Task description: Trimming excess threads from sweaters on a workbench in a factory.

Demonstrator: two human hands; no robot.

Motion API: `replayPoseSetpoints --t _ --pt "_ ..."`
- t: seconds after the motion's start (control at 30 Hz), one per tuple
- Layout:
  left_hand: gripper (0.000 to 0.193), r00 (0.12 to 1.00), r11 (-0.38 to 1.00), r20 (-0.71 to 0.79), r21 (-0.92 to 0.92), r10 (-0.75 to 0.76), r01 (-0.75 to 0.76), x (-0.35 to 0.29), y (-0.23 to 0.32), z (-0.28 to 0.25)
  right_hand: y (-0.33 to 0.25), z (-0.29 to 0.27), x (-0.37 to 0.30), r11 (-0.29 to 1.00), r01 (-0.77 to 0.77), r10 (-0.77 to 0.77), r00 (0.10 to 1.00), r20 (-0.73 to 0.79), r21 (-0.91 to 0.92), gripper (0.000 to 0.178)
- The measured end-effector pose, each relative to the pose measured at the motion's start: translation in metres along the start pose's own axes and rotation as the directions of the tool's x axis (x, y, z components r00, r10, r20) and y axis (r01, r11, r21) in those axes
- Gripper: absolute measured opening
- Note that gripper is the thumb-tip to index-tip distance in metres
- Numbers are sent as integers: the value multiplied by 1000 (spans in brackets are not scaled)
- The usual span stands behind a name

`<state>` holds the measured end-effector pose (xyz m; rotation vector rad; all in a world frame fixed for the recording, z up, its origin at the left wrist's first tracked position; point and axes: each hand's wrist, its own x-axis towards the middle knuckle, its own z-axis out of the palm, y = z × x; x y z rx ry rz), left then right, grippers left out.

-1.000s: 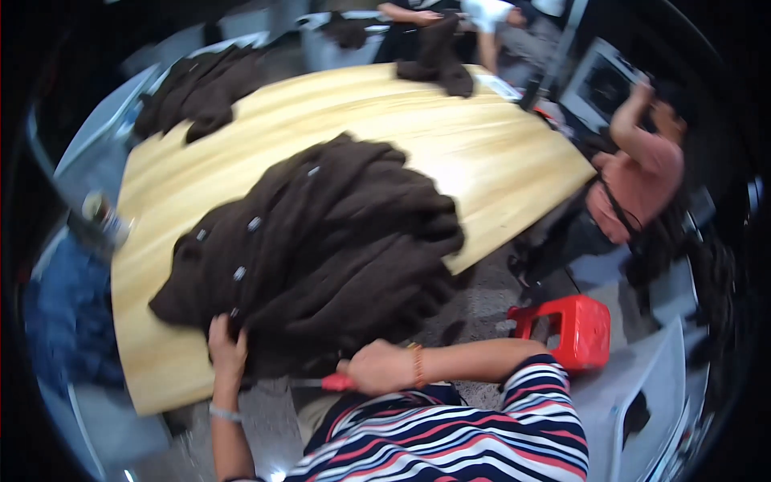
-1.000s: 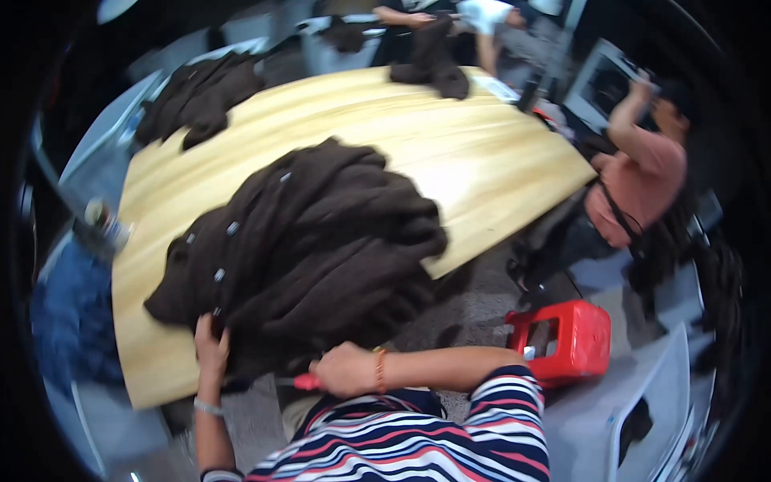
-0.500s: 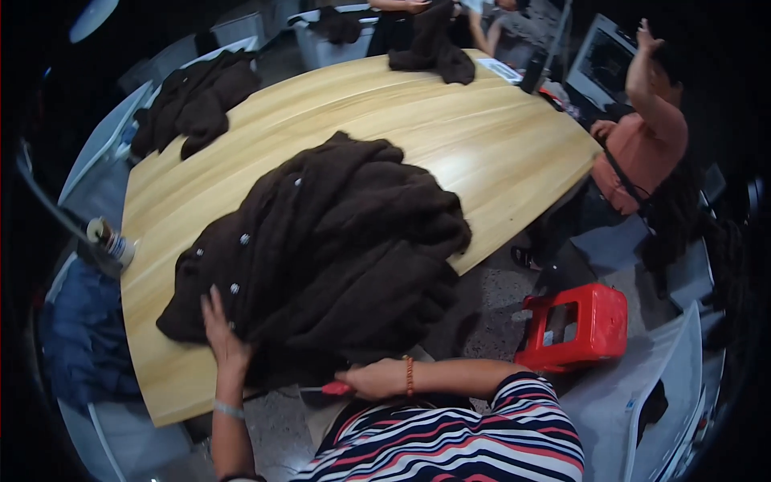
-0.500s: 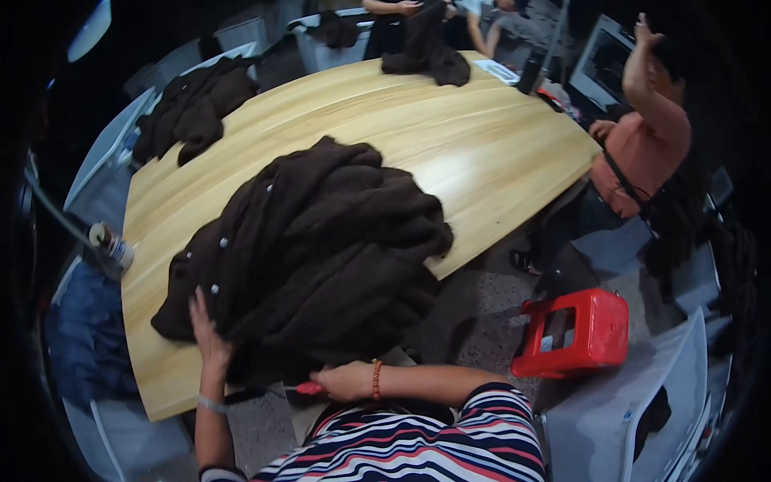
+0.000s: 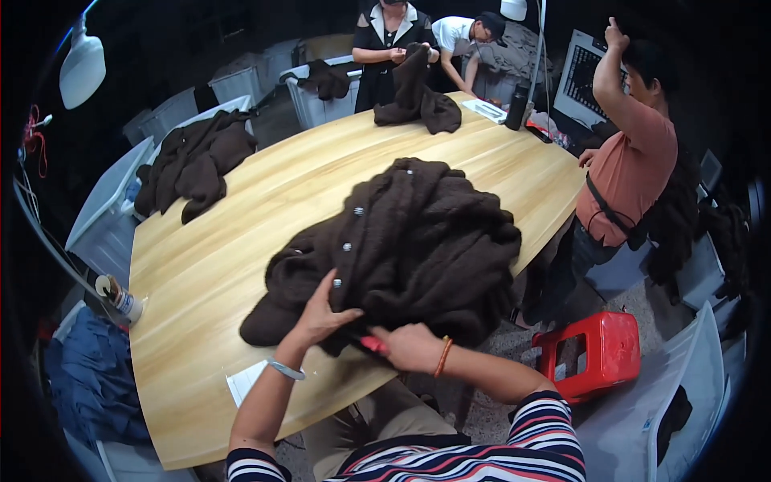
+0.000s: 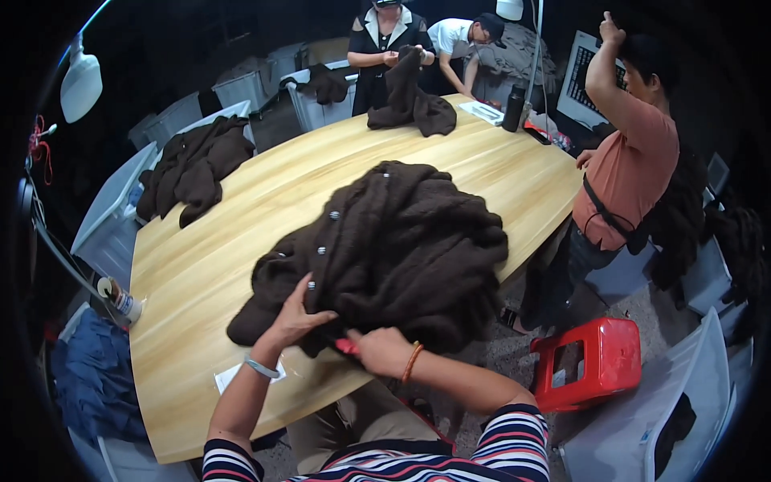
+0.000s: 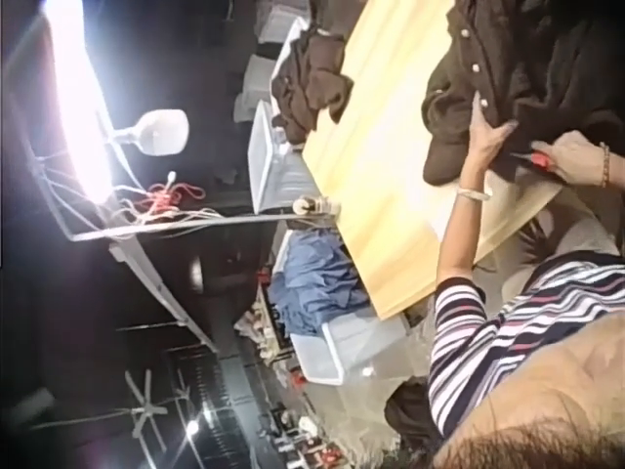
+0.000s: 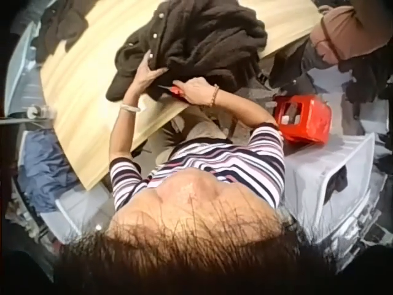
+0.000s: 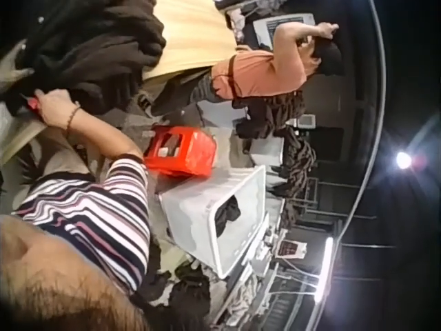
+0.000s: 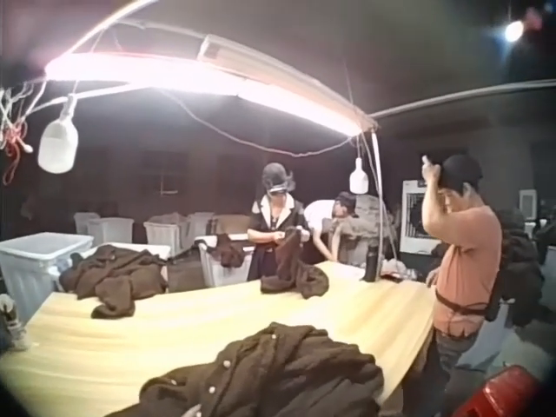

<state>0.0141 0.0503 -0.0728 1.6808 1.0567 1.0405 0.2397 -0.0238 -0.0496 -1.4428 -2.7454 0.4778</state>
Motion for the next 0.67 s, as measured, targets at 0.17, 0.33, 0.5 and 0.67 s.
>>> replayPoseSetpoints --t 0.17,0.33,0.5,0.67 --pt "96 945 900 -13 307 328 -308 18 31 36 89 -76 8 944 -326 326 945 -1 -55 45" --pt "72 987 948 160 317 -22 -30 -11 37 54 218 -115 16 800 -596 590 802 -92 -69 44" --pt "58 987 943 114 325 -110 68 -42 48 52 328 -150 15 608 -791 766 566 -304 61 42" --pt "55 962 962 26 -8 -272 272 -39 109 38 347 -139 34 583 -812 782 555 -284 20 37"
